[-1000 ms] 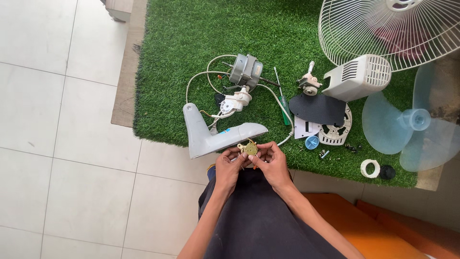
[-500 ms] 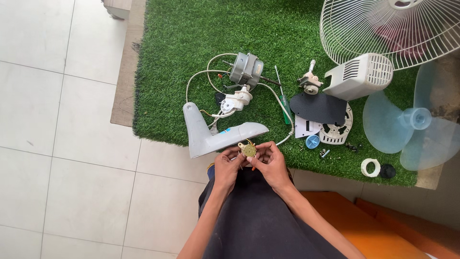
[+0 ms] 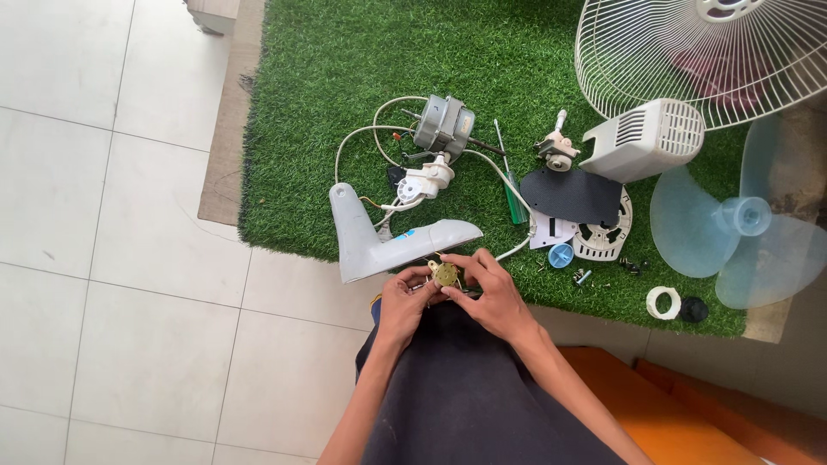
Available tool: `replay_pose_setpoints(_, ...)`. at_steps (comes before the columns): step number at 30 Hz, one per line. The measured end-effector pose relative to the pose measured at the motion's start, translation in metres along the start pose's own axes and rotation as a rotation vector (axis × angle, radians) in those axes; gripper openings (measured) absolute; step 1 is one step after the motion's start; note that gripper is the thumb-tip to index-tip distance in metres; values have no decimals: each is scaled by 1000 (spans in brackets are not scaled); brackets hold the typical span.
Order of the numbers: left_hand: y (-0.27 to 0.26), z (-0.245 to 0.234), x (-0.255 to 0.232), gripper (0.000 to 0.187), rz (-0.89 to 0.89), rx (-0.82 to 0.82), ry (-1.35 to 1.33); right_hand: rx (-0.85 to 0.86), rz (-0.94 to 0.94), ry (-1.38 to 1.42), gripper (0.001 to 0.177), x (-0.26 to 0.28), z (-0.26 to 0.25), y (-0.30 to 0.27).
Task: The person repairs a disassembled electric fan by connecting wires to a small switch and securing it inside the fan's base housing using a screwdriver. The person handles the fan base, switch, wires, and screwdriver throughout the task.
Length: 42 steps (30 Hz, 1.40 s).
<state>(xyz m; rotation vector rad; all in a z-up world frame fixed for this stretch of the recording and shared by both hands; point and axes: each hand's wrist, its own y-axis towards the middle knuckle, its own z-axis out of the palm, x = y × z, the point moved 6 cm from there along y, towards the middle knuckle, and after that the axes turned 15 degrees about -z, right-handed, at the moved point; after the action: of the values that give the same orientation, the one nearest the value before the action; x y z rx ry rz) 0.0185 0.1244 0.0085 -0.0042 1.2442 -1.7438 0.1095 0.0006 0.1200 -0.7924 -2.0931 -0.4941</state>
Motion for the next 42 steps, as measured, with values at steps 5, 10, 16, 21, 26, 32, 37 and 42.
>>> replay_pose_setpoints(5,-5,-3,-3,27,-31,20,24,-5,47,197,51,3,-1,7)
replay_pose_setpoints(10,-9,-3,-5,27,-23,19,16,-37,155,263,47,-5,4,2)
replay_pose_setpoints(16,-6,-3,-3,26,-24,-20,5,-98,141,378,51,-16,17,-9)
replay_pose_setpoints(21,-7,-4,-3,24,-21,14,44,-151,200,636,48,-35,31,-20)
replay_pose_setpoints(26,-7,-4,-2,25,-22,34,37,-164,324,883,41,-51,38,-28)
replay_pose_setpoints(32,-8,-5,-1,26,-53,41,57,-183,362,837,40,-53,40,-30)
replay_pose_setpoints(37,-10,-5,-1,29,-74,48,78,-141,399,784,38,-52,38,-30)
replay_pose_setpoints(42,-13,-6,-2,30,-94,71,89,-149,425,728,42,-48,36,-28)
